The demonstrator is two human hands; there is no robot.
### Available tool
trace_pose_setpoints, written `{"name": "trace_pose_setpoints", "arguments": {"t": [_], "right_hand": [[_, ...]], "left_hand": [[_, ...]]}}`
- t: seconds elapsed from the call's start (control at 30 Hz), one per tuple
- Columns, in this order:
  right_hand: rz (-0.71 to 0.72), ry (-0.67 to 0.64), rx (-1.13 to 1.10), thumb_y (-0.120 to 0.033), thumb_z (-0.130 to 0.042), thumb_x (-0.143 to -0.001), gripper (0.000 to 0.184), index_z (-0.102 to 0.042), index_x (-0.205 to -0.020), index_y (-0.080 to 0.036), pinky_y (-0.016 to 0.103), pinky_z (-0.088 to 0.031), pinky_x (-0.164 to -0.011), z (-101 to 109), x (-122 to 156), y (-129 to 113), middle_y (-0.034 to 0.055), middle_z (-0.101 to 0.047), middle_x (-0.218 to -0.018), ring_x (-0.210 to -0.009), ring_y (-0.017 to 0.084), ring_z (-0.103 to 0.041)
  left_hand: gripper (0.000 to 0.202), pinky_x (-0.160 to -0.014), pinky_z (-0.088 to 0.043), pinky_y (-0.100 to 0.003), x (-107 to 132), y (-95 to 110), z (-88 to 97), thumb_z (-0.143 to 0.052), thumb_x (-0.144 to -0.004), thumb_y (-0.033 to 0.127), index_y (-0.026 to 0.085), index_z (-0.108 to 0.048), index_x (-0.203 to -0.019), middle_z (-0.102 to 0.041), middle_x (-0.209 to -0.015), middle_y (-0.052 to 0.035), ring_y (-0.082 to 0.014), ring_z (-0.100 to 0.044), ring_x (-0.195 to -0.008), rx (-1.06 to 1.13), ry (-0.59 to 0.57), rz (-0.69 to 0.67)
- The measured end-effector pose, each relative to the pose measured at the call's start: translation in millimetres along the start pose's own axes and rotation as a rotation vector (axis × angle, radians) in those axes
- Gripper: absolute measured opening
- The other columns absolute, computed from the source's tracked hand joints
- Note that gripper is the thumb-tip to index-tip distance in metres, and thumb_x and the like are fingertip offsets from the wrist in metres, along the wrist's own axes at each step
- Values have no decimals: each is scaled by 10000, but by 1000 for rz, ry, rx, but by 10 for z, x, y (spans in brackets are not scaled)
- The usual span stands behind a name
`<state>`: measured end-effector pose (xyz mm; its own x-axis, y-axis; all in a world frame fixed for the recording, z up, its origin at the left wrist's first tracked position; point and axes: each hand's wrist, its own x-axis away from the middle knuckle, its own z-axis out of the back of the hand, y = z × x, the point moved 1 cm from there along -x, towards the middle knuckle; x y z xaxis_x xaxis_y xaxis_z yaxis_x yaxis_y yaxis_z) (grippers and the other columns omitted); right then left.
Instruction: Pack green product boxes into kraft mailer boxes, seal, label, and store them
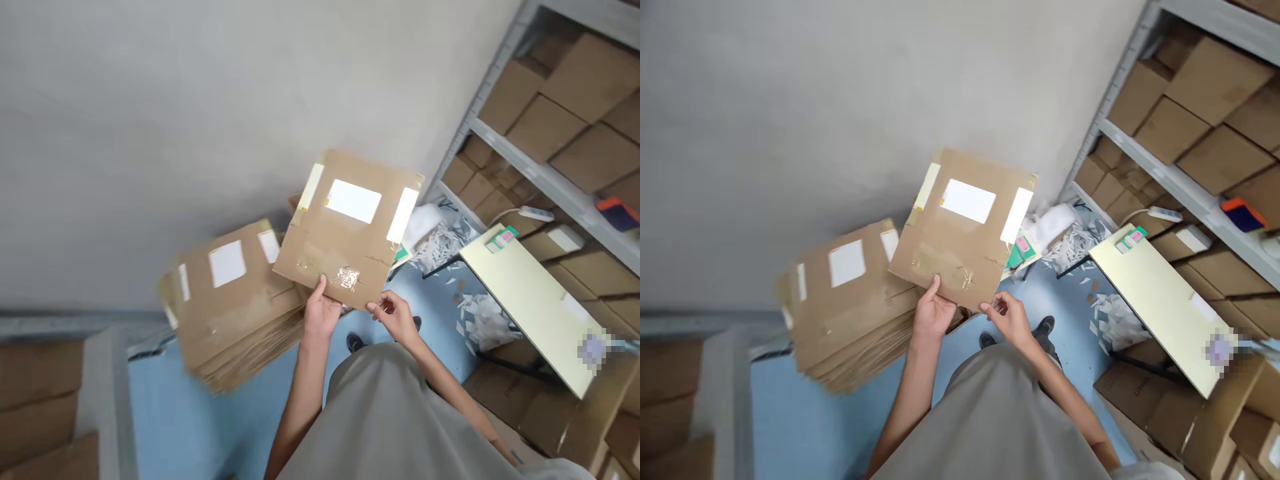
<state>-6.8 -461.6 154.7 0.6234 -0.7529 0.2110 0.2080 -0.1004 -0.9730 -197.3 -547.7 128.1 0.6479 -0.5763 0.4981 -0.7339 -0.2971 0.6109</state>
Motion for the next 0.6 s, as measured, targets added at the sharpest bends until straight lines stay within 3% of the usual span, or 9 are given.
{"name": "trace_pose_setpoints", "arguments": {"t": [0.1,0.2,0.27,0.37,0.43,0.6], "right_hand": [[4,319,10,-744,-870,-876,510,-740,-1017,-273,358,-615,-659,840,-52,202,72,-846,-973,-746,241,-770],[29,656,68,-728,-788,-941,561,-736,-1239,-256,394,-672,-751,1911,-17,325,147,-849,-1275,-888,264,-812],[34,797,111,-719,-717,-986,563,-715,-1285,-241,410,-681,-797,2645,82,384,179,-826,-1353,-955,279,-819],[12,932,147,-716,-682,-1003,566,-725,-1284,-227,428,-676,-828,3625,301,493,187,-821,-1353,-1002,297,-814],[-23,998,149,-724,-693,-993,590,-743,-1293,-219,441,-674,-833,4167,448,606,184,-824,-1359,-1026,307,-807],[-143,1094,139,-737,-734,-926,720,-735,-1411,-205,478,-683,-875,5190,703,1032,213,-744,-1568,-1050,300,-785]], "left_hand": [[340,-1331,-575,-475,-118,-464,-641,-840,-1051,328,270,-818,-1385,-848,-1456,-75,-284,-698,-1549,-77,-74,35],[374,-1362,-534,-444,-168,-1012,-1264,-917,-995,328,262,-822,-1350,-866,-1407,-74,-265,-704,-1539,-165,-111,22],[423,-1362,-531,-457,-193,-1404,-1651,-979,-941,399,221,-830,-1295,-877,-1358,-106,-289,-727,-1507,-237,-153,2],[599,-1351,-537,-461,-247,-2000,-2180,-1065,-808,543,189,-841,-1236,-878,-1342,-137,-329,-738,-1487,-366,-253,-63],[703,-1337,-550,-468,-292,-2385,-2491,-1082,-733,625,192,-845,-1234,-877,-1346,-138,-348,-744,-1475,-472,-331,-87],[811,-1238,-627,-548,-349,-3184,-3090,-1044,-680,746,178,-836,-1219,-892,-1257,-159,-399,-805,-1352,-712,-522,45]]}}
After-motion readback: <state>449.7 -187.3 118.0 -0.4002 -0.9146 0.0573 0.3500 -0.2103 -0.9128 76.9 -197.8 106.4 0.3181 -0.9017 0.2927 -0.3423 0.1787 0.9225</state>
